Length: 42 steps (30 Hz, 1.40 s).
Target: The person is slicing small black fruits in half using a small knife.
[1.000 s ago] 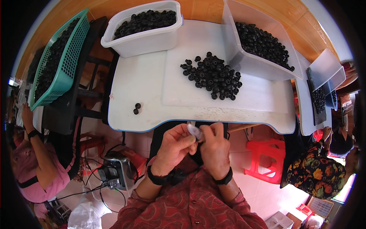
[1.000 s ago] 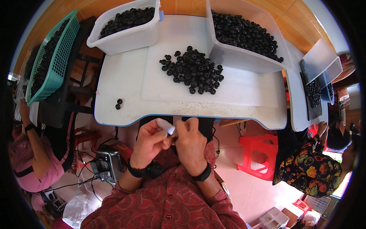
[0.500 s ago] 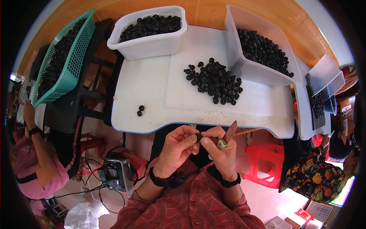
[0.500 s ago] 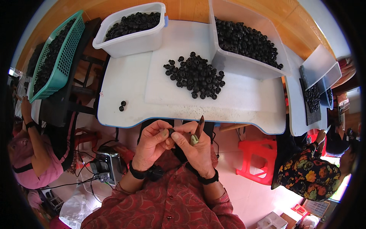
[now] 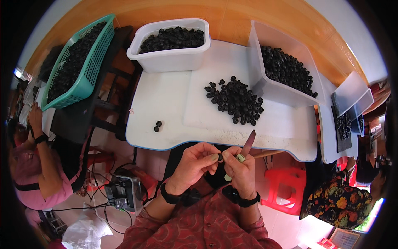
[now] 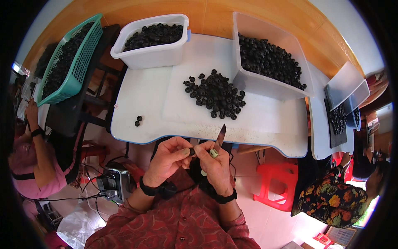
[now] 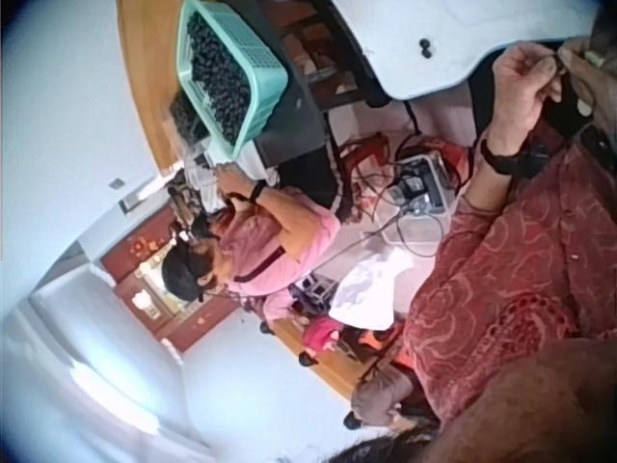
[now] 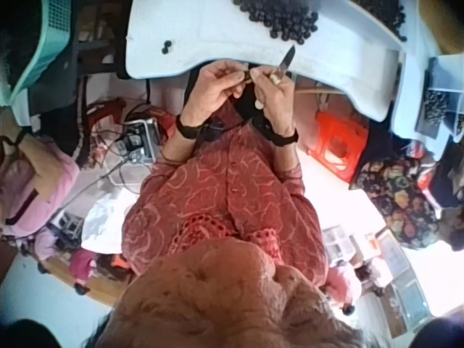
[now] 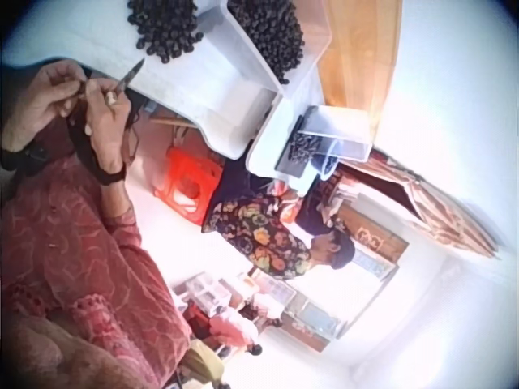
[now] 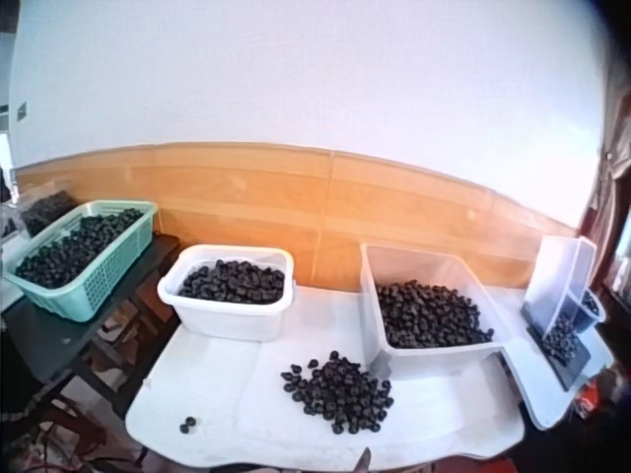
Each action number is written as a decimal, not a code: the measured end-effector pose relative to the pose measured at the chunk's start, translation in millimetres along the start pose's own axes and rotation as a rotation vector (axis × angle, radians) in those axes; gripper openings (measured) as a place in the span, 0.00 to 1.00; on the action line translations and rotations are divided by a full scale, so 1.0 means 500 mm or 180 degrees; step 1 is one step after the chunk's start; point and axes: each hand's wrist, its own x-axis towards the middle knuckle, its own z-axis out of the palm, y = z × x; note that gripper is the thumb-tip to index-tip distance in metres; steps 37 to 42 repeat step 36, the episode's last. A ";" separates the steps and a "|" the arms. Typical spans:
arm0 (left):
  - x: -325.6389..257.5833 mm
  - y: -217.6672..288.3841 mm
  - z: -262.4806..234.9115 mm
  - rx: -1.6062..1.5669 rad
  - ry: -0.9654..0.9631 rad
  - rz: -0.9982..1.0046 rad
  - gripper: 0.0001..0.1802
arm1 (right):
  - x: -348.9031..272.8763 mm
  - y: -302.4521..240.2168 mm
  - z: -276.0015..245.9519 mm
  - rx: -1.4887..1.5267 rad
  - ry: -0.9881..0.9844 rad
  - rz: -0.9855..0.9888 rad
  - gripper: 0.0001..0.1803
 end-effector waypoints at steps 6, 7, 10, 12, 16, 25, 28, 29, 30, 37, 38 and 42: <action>0.069 0.097 0.004 0.0222 0.0662 0.0184 0.09 | -0.002 0.031 -0.008 -0.0234 0.0489 -0.0149 0.08; 0.094 0.123 -0.002 0.0190 0.0743 0.0322 0.09 | -0.006 0.033 -0.010 -0.0298 0.0465 -0.0194 0.08; 0.163 0.231 0.017 0.0317 0.0616 0.0908 0.08 | -0.007 0.029 -0.012 -0.0346 0.0458 -0.0252 0.09; 0.209 0.299 0.033 0.0343 0.0468 0.1437 0.07 | -0.009 0.028 -0.014 -0.0331 0.0474 -0.0257 0.09; 0.284 0.368 0.024 0.0139 0.0867 0.1653 0.07 | -0.007 0.029 -0.019 -0.0297 0.0536 -0.0358 0.09; 0.204 0.121 0.041 0.2356 0.0810 0.1209 0.06 | 0.000 0.040 -0.050 -0.0417 0.0724 -0.0362 0.09; 0.203 0.031 0.024 0.3397 0.0748 0.1635 0.04 | -0.001 0.041 -0.053 -0.0449 0.0727 -0.0375 0.09; 0.201 0.018 0.028 0.3874 0.0720 0.1770 0.05 | -0.004 0.039 -0.052 -0.0462 0.0724 -0.0374 0.08; 0.201 0.006 0.030 0.4349 0.0680 0.1907 0.06 | -0.005 0.039 -0.053 -0.0476 0.0724 -0.0377 0.08; 0.209 -0.023 0.045 0.4999 0.0641 0.1746 0.07 | -0.001 0.054 -0.071 -0.0716 0.0787 -0.0530 0.07; 0.209 -0.023 0.045 0.4999 0.0641 0.1746 0.07 | -0.001 0.054 -0.071 -0.0716 0.0787 -0.0530 0.07; 0.209 -0.023 0.045 0.4999 0.0641 0.1746 0.07 | -0.001 0.054 -0.071 -0.0716 0.0787 -0.0530 0.07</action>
